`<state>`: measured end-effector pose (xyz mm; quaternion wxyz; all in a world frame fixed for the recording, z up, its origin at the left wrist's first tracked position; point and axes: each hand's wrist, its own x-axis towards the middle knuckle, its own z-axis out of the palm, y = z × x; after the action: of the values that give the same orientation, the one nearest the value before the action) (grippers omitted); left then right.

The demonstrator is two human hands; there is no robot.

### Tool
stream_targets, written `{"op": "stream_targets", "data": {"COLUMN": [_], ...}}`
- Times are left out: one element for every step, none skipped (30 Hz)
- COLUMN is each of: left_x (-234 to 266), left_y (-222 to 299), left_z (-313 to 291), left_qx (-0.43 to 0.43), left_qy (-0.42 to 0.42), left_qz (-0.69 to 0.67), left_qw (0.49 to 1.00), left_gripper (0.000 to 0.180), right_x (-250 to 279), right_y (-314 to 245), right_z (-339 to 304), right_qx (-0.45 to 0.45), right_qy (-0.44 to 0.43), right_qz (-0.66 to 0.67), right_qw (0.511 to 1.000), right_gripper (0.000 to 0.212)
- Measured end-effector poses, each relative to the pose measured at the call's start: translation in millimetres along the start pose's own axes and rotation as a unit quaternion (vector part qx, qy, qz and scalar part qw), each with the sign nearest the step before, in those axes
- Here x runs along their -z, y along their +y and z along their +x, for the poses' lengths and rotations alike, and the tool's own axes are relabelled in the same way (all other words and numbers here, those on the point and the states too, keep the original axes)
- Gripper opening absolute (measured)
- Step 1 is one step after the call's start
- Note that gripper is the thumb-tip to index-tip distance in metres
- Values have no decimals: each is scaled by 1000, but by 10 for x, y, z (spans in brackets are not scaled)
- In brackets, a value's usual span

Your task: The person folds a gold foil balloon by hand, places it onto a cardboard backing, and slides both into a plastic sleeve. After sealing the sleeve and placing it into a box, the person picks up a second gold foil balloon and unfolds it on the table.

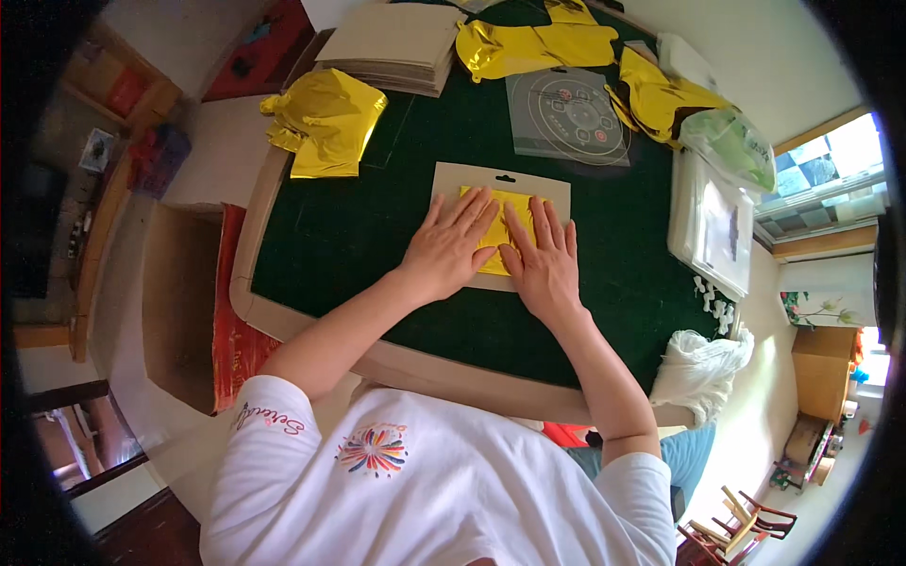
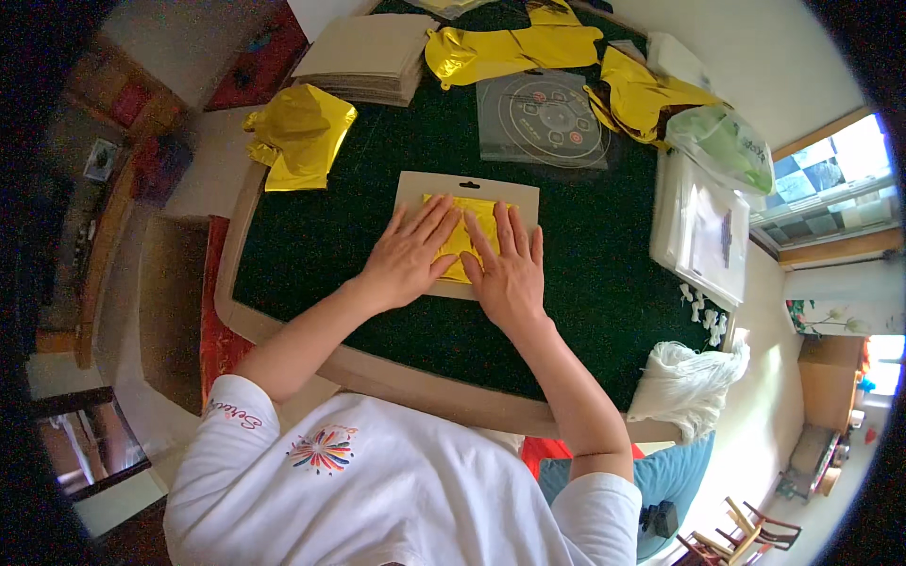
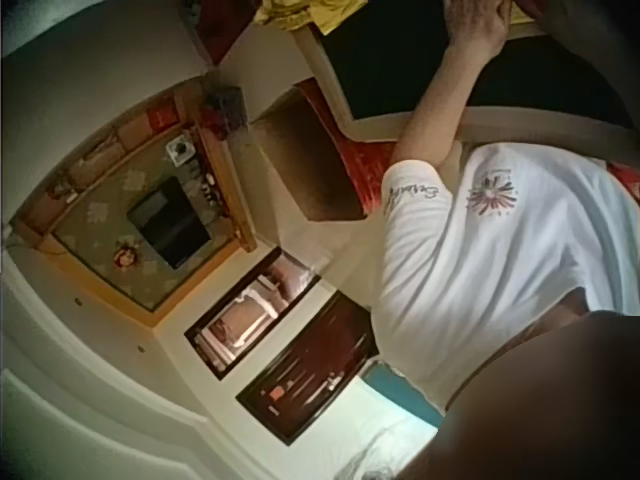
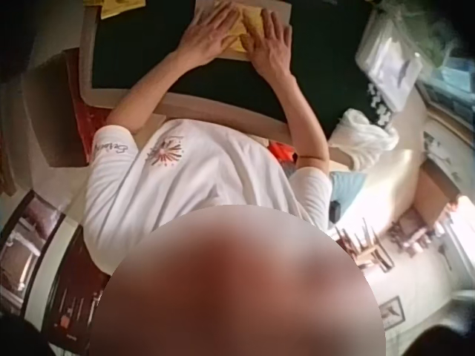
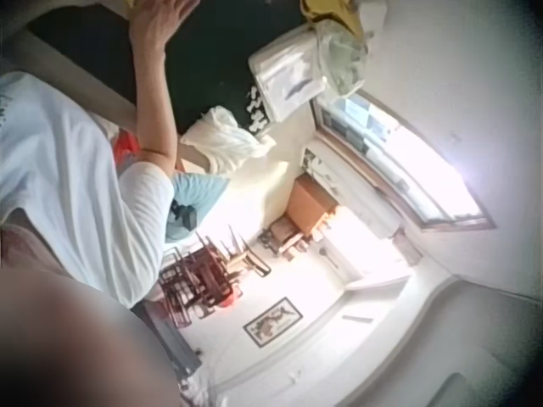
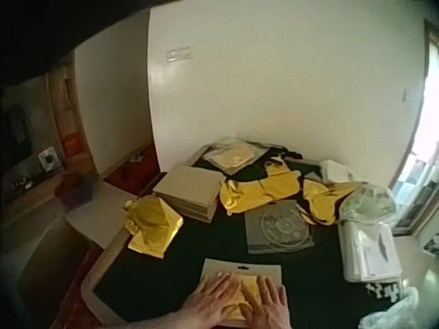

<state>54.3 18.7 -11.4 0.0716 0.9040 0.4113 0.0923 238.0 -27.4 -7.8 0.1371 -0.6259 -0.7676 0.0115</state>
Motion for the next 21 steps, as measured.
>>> {"op": "stream_targets", "data": {"left_x": [-4, -24, -38, -51, -62, -68, -73, -89, -97, -95, -77, 25, 114, 169, 213, 254, 300, 349, 371, 345, 305], "left_y": [-8, -7, -12, -11, -5, 16, 34, 44, 41, 37, 26, 40, 60, 78, 89, 102, 122, 149, 170, 180, 188], "left_z": [0, 6, -1, -9, -16, -11, -9, -12, -24, -40, -81, -125, -164, -189, -213, -232, -240, -251, -258, -264, -261], "left_qx": [-5, -8, -5, -2, -1, 1, 4, 2, 8, 13, 14, -28, -70, -71, -80, -90, -90, -103, -115, -114, -117], "left_qy": [7, 6, -4, -14, -14, -8, -1, -1, 26, 53, 53, 55, 59, 58, 11, -36, -36, -40, -44, -44, -65], "left_qz": [11, 9, 11, 13, 12, 6, 0, -2, -19, -35, -35, -64, -93, -93, -76, -58, -58, -8, 42, 42, 78], "left_qw": [1000, 1000, 1000, 1000, 1000, 1000, 1000, 1000, 999, 998, 998, 996, 992, 991, 994, 994, 994, 994, 991, 992, 988], "left_gripper": [62, 62, 63, 64, 64, 65, 65, 65, 65, 64, 64, 61, 59, 59, 58, 57, 57, 56, 56, 56, 54], "right_x": [-9, 10, 46, 62, 27, -20, -48, -59, -76, -85, -87, -88, -83, -73, -63, -53, -47, -36, -24, -4, 23], "right_y": [2, 3, -13, -19, 3, 51, 83, 99, 101, 98, 88, 84, 78, 78, 82, 81, 69, 45, 28, 18, 14], "right_z": [5, -3, -3, -7, -9, -16, -23, -36, -40, -45, -51, -59, -67, -65, -49, -38, -41, -49, -48, -36, -18], "right_qx": [-8, -11, 4, 20, 20, 33, 46, 44, 47, 50, 50, 47, 44, 43, 44, 45, 45, 53, 61, 62, 80], "right_qy": [13, 11, 27, 43, 42, 19, -5, -5, -1, 3, 3, 3, 2, 2, 1, -1, -1, 17, 34, 34, 42], "right_qz": [10, 8, -16, -40, -40, -10, 19, 18, 17, 17, 17, 20, 23, 23, 20, 18, 18, -11, -40, -40, -30], "right_qw": [1000, 1000, 999, 998, 998, 999, 999, 999, 999, 999, 999, 999, 999, 999, 999, 999, 999, 998, 997, 997, 995], "right_gripper": [50, 50, 50, 51, 51, 50, 50, 50, 49, 49, 49, 49, 48, 48, 48, 47, 47, 46, 45, 45, 44]}}
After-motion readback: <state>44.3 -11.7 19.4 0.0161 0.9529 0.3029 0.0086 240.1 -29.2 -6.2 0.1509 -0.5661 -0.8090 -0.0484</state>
